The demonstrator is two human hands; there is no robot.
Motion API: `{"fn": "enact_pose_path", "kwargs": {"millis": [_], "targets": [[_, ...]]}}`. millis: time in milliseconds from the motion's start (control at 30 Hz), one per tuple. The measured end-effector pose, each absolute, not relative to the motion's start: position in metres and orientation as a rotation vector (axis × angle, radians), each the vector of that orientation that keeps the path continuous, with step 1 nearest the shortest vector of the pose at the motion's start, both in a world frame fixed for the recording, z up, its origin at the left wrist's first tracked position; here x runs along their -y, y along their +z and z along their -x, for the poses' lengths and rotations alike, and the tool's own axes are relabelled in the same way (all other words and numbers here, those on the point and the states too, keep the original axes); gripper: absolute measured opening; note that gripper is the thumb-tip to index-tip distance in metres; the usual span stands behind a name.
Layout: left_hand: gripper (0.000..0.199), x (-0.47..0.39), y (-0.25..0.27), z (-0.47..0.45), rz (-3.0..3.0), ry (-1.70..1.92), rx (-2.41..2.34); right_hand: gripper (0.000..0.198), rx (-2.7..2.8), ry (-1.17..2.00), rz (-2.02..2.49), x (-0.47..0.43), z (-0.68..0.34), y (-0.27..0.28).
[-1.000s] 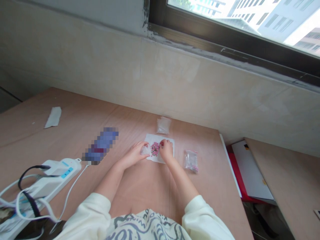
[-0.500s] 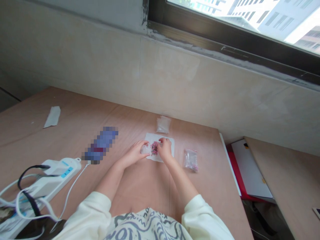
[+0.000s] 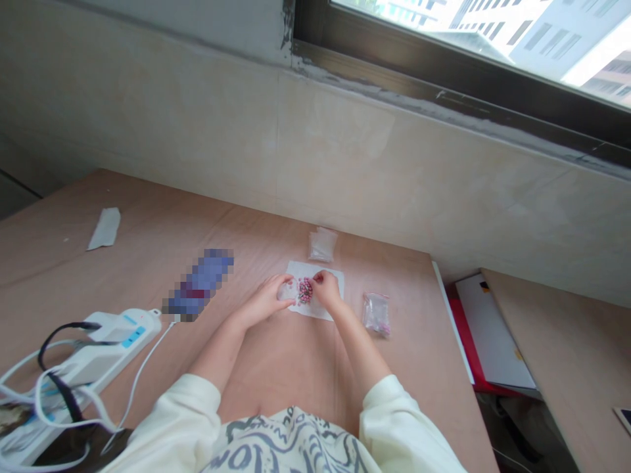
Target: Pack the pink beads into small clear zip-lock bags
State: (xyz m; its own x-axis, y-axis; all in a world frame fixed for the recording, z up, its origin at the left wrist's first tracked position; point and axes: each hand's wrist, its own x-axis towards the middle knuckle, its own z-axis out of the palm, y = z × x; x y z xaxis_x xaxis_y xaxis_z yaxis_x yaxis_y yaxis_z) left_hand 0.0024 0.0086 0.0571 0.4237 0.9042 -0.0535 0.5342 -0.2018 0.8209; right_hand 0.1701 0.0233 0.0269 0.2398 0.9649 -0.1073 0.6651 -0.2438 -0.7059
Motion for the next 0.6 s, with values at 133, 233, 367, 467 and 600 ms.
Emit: {"fn": "enact_pose_path", "kwargs": {"millis": [133,233,367,467,600], "targets": [[0.043,-0.008,0.057,-0.008,-1.85,0.593,-1.232,0.006,1.468,0.8,1.76,-0.006,-0.164,0.051],[0.043,-0.008,0.056,-0.015,-1.838,0.612,-1.24,0.011,1.541,0.813,1.704,0.01,-0.153,0.065],[0.043,-0.007,0.055,-0.021,-1.83,0.665,-1.228,0.011,1.547,0.965,1.635,0.019,-0.146,0.066],[0.049,-0.007,0.054,-0.018,-1.759,0.73,-1.186,0.01,1.415,1.134,1.552,0.018,-0.15,0.062],[0.062,-0.007,0.05,-0.005,-1.441,0.857,-1.185,0.017,1.205,1.19,1.47,0.016,-0.161,0.064]]}}
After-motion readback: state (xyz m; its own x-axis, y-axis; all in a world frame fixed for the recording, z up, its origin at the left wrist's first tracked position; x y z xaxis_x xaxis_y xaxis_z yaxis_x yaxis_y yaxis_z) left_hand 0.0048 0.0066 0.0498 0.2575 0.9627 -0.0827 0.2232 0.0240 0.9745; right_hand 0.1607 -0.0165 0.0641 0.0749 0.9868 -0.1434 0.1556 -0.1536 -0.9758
